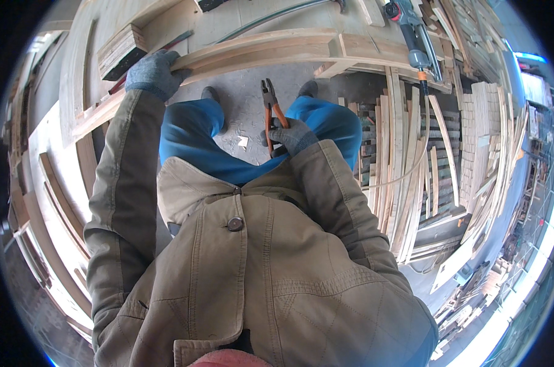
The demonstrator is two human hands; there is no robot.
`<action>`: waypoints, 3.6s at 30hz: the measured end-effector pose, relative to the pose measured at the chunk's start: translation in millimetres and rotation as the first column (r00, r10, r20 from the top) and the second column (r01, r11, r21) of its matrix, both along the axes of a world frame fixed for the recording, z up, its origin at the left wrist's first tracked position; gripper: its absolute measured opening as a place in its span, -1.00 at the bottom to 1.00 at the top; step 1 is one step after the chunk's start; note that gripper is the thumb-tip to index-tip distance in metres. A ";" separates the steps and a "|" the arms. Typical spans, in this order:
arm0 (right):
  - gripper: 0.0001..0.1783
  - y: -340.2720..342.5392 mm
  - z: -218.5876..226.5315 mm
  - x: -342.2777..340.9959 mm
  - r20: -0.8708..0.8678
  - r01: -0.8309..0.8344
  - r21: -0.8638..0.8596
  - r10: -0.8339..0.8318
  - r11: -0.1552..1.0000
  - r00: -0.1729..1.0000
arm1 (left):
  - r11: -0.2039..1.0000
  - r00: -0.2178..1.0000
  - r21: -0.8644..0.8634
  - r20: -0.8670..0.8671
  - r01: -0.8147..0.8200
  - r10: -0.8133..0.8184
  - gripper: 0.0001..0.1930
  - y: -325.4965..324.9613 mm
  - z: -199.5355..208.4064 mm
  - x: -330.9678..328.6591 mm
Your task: The person is assembling wooden pieces on a workbench. They use pliers to remove nails, a hammer to drive nails, and a red tool to mark or adjust the wood. The person handles multiple small wooden blocks and a long plank, arranging them on the bench.
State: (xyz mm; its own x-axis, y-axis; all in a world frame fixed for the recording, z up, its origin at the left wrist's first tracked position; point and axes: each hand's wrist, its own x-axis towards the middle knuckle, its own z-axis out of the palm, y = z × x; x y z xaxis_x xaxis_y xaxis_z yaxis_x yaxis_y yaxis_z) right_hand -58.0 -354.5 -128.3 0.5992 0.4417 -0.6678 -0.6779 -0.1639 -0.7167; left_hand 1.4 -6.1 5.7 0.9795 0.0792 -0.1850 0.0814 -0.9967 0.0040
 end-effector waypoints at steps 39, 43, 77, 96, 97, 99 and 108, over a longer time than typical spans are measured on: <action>-0.70 -28.3 -64.3 -7.3 -0.219 0.268 0.198 -0.224 0.943 0.950 | 0.999 0.997 0.006 0.057 0.053 -0.053 -0.48 2.6 -2.9 -1.4; -0.70 -28.7 -64.4 -6.0 -0.216 0.264 0.202 -0.220 0.943 0.951 | 0.999 0.998 0.011 0.050 0.044 -0.044 -0.47 3.3 -5.0 -1.1; -0.71 -27.8 -70.4 -6.1 -0.280 0.337 0.219 -0.272 0.915 0.921 | 0.999 0.995 -0.007 0.090 0.034 -0.033 -0.48 1.9 -6.2 -2.2; -0.72 -26.6 -73.1 -6.4 -0.275 0.333 0.171 -0.280 0.927 0.920 | 1.000 0.994 0.009 0.106 0.023 -0.024 -0.47 0.4 -8.5 -5.0; -0.72 -26.2 -72.2 -6.7 -0.275 0.344 0.171 -0.291 0.923 0.917 | 1.000 0.993 0.009 0.116 0.028 -0.029 -0.47 0.9 -9.4 -5.4; -0.72 -25.9 -70.6 -6.8 -0.275 0.339 0.175 -0.285 0.924 0.918 | 0.999 0.991 0.010 0.132 0.036 -0.037 -0.47 1.4 -10.3 -5.7; -0.73 -25.8 -73.2 -4.9 -0.286 0.321 0.162 -0.267 0.933 0.920 | 1.000 0.999 0.028 0.033 -0.011 0.010 -0.48 -1.5 -6.6 -3.0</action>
